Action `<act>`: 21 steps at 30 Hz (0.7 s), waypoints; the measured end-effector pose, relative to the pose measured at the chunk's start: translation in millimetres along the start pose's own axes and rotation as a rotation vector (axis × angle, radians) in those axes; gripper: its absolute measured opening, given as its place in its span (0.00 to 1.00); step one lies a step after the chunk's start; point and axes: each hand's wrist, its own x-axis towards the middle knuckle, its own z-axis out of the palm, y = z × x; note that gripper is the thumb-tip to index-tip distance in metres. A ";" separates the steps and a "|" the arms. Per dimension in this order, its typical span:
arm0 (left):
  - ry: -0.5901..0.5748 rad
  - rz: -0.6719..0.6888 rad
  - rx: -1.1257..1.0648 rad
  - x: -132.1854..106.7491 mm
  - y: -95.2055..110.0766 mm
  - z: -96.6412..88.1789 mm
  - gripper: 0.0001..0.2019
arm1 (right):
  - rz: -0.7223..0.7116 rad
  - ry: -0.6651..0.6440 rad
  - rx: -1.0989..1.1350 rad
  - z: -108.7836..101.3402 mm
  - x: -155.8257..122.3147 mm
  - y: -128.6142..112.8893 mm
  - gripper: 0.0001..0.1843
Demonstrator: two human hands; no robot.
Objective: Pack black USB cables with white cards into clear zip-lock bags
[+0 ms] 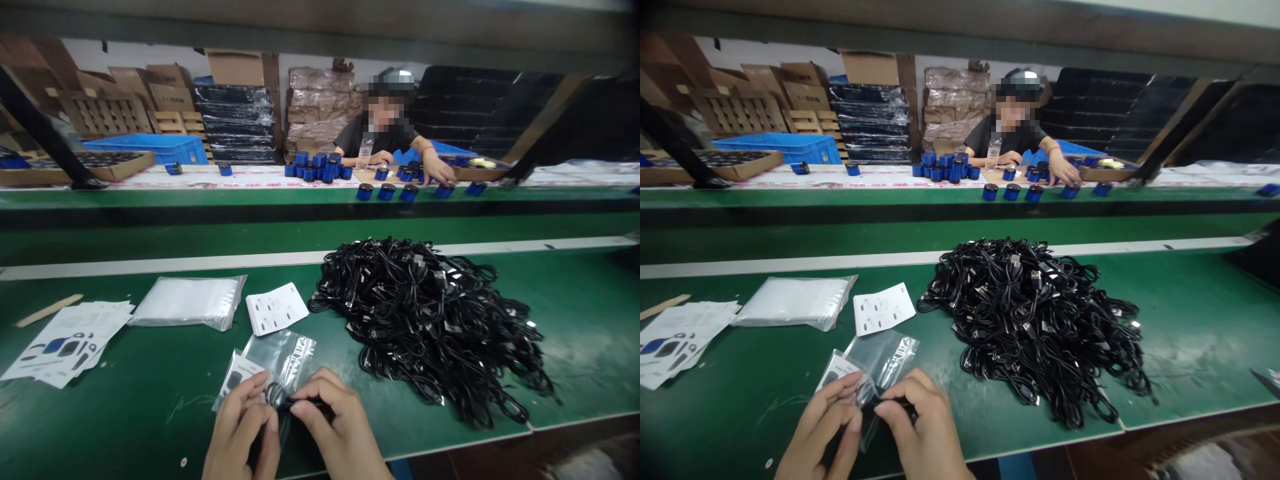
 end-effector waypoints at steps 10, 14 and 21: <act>-0.016 -0.040 -0.008 0.4 -3.4 4.1 0.11 | -0.069 -0.210 -0.058 -2.0 -8.2 -2.7 0.23; -0.013 -0.014 -0.013 0.8 -0.5 3.1 0.09 | 0.104 -0.321 0.059 -15.1 -7.8 -11.7 0.21; 0.069 0.136 0.094 1.7 5.7 1.3 0.10 | 0.308 -0.093 0.082 8.3 -3.0 -2.6 0.06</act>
